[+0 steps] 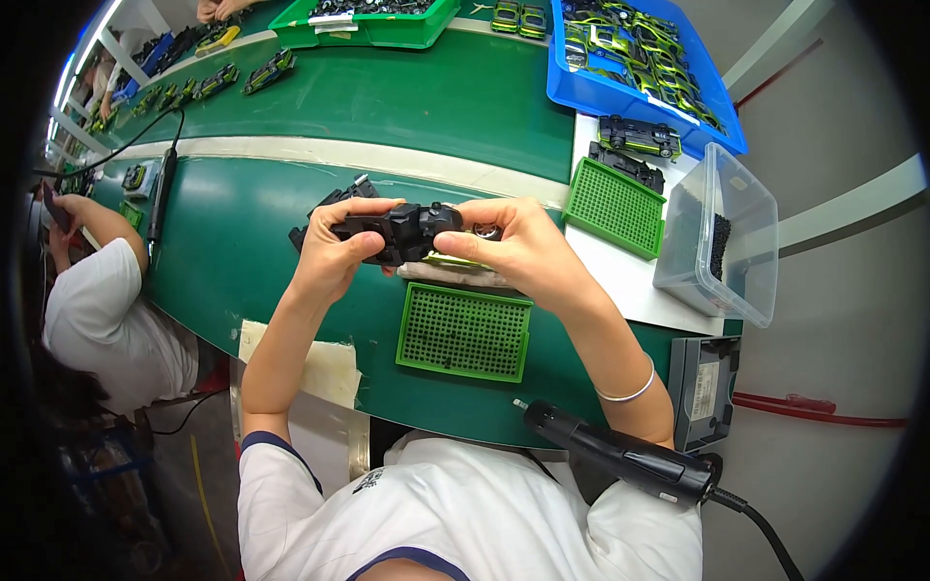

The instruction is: The person assembles toy cars on a production line by securing toy car parts to toy car chassis with screws using an electric screwdriver.

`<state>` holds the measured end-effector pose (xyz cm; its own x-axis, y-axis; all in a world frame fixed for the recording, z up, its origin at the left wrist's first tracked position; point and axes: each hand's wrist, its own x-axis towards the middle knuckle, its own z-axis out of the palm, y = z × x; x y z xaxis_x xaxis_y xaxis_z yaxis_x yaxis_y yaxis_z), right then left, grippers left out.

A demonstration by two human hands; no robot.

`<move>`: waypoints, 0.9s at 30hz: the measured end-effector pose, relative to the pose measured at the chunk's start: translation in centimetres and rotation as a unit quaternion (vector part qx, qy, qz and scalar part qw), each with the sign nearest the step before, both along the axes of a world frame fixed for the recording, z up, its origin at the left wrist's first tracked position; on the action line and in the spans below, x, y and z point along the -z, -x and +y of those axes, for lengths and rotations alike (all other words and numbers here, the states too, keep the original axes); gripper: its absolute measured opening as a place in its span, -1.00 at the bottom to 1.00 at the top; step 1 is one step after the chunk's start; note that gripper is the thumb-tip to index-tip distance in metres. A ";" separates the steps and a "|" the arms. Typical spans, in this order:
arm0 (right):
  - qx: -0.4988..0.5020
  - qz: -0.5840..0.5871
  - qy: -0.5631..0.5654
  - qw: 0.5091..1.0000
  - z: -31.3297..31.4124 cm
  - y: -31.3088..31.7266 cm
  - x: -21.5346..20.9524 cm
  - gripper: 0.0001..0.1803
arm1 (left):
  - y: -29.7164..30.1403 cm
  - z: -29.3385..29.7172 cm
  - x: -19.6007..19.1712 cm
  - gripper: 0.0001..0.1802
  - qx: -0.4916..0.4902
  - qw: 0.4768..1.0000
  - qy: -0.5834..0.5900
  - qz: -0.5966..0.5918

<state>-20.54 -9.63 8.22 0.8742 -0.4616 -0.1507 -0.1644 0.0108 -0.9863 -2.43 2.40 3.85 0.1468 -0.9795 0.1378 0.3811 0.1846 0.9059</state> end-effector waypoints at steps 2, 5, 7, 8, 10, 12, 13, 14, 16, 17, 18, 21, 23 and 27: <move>-0.007 -0.045 -0.004 0.999 0.0 -0.1 0.2 -0.78 | 0.0 -0.1 0.1 -0.67 -0.002 1.000 -0.003 -0.003; 0.006 -0.037 -0.001 0.999 -0.1 -0.2 0.7 -0.78 | 0.2 -0.3 0.2 -0.67 -0.015 1.000 -0.015 -0.004; -0.001 -0.031 0.000 1.000 -0.1 -0.3 0.2 -0.78 | 0.1 -0.4 0.3 -0.67 -0.025 0.999 -0.026 -0.002; -0.009 -0.025 0.001 1.000 -0.1 -0.3 0.0 -0.78 | 0.0 -0.3 0.3 -0.69 -0.006 1.000 -0.028 0.012; -0.011 -0.026 -0.004 1.000 -0.2 -0.2 0.0 -0.77 | 0.0 -0.3 0.4 -0.70 0.013 0.999 -0.029 0.027; -0.013 -0.025 -0.010 1.000 -0.4 0.0 0.4 -0.77 | 0.2 -0.6 0.7 -0.61 -0.010 0.998 -0.059 0.010; 0.009 -0.018 0.012 1.000 -0.6 0.0 0.8 -0.74 | 0.5 -0.7 0.6 -0.61 -0.009 0.998 -0.060 0.011; 0.030 -0.011 0.033 0.999 -0.8 0.0 1.2 -0.71 | 0.9 -0.9 0.2 -0.54 -0.059 0.994 -0.027 -0.085; 0.073 -0.043 0.029 0.996 -1.3 0.2 1.3 -0.70 | 1.5 -1.0 -0.4 -0.30 -0.158 0.951 0.043 -0.262; 0.095 -0.042 0.033 0.994 -1.4 0.5 1.1 -0.70 | 1.4 -1.0 -0.3 -0.30 -0.156 0.952 0.042 -0.261; 0.107 -0.049 0.035 0.992 -1.4 0.7 1.1 -0.69 | 1.2 -1.2 -0.2 -0.31 -0.197 0.895 0.090 -0.391; 0.133 0.020 0.079 0.988 -1.3 1.3 1.5 -0.65 | 0.8 -1.2 0.3 -0.37 -0.227 0.786 0.144 -0.557; 0.123 0.029 0.074 0.989 -1.7 1.8 1.8 -0.62 | 0.7 -1.3 0.4 -0.42 -0.194 0.788 0.110 -0.574; 0.145 0.056 0.250 0.956 -2.5 2.8 1.6 -0.60 | 0.3 -1.8 1.2 -0.44 -0.147 0.802 0.093 -0.572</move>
<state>-23.33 -12.17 6.66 0.6891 -0.7216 0.0668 -0.3316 -0.3958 -0.8564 -2.71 0.57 2.67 0.0407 -0.8732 0.4856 -0.7642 0.2859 0.5782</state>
